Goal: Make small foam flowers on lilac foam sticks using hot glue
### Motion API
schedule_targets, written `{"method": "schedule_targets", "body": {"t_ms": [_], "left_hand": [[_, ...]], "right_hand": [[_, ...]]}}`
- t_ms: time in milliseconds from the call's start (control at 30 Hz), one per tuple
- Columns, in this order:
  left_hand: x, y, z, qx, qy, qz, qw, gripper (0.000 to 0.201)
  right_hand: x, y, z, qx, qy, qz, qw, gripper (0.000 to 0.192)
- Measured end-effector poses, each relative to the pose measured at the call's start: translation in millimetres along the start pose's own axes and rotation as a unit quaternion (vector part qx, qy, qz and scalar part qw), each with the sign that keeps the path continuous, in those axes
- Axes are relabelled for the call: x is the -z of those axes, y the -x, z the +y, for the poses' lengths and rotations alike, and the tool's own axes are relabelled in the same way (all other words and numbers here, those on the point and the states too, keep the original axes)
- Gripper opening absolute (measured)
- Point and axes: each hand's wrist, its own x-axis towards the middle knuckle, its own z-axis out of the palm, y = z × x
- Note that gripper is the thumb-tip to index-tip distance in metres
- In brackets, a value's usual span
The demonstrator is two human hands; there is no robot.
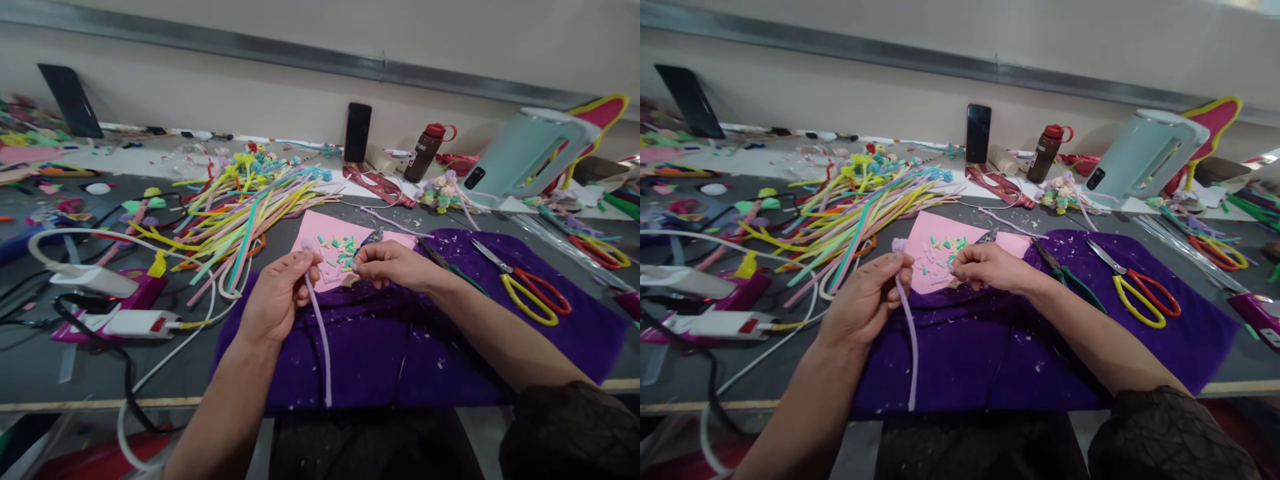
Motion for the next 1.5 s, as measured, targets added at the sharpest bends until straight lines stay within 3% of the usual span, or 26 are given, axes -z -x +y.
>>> {"method": "schedule_targets", "body": {"t_ms": [133, 233, 633, 800, 1033, 1500], "left_hand": [[-2.4, 0, -7, 0.047, -0.041, -0.059, 0.996, 0.022], [-4.0, -2, -12, 0.060, -0.062, -0.076, 0.993, 0.023], [-7.6, -3, -18, 0.050, -0.120, -0.078, 0.988, 0.028], [-8.5, -4, -21, 0.054, -0.128, -0.064, 0.988, 0.029], [-8.4, -8, -24, 0.052, -0.079, -0.059, 0.994, 0.029], [-10.9, -6, -25, 0.061, -0.116, -0.071, 0.989, 0.029]], "right_hand": [[-8, -3, 2, -0.003, -0.101, -0.009, 0.995, 0.013], [-10, -3, 3, 0.000, -0.121, -0.022, 0.992, 0.013], [-18, -1, 3, 0.000, -0.073, -0.036, 0.997, 0.012], [-18, -2, 4, 0.017, -0.067, 0.016, 0.997, 0.015], [-16, -4, 4, 0.014, -0.144, 0.083, 0.986, 0.027], [-22, -4, 5, 0.048, -0.112, 0.077, 0.990, 0.009]]}}
